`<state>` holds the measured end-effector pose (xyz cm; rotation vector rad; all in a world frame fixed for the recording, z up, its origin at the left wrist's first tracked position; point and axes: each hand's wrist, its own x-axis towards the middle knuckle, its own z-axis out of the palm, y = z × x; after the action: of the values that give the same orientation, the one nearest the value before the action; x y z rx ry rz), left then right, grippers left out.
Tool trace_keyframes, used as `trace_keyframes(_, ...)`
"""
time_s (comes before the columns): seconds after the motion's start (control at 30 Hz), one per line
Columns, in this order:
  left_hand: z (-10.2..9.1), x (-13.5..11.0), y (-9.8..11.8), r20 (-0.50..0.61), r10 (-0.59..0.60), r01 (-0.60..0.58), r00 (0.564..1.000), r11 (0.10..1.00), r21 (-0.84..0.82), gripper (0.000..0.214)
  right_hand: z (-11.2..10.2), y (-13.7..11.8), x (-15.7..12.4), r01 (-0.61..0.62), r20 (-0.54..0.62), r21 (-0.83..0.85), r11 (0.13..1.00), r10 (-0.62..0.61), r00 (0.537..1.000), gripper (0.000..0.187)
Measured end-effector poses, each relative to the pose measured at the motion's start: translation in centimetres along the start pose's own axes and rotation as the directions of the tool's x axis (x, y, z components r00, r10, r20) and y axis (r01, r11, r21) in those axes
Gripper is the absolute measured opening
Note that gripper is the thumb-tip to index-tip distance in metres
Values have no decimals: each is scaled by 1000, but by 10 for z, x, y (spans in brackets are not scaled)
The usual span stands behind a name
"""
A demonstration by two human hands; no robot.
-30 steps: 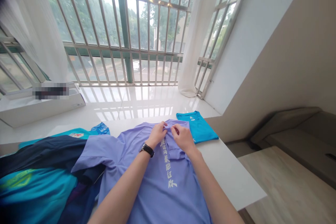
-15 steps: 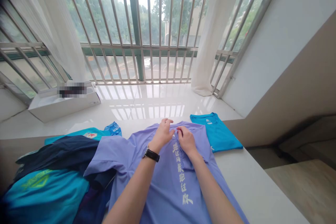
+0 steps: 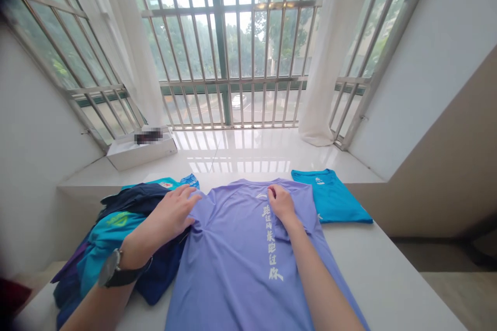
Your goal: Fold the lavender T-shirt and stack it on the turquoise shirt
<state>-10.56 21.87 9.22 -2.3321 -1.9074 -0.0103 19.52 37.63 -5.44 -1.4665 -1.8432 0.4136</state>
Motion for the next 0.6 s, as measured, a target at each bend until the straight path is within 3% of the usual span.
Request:
trace_keyframes(0.13, 15, -24, -34, 71, 1, -7, 997, 996, 90, 26, -2, -1, -2, 27, 9, -2, 1000, -27, 1000, 29)
trace_keyframes(0.3, 7, -30, -43, 27, 68, -71, 997, 990, 119, 25, -2, -3, -2, 48, 20, -17, 999, -47, 999, 32)
trace_keyframes(0.47, -9, -14, -20, -108, 56, -39, 993, 987, 157, 25, -1, -4, -2, 54, 22, -35, 998, -53, 998, 33)
trace_keyframes(0.6, -3, 13, 29, -147, 175, -169, 974, 984, 51, 21, -1, -4, -2, 63, 25, -45, 997, -62, 998, 32)
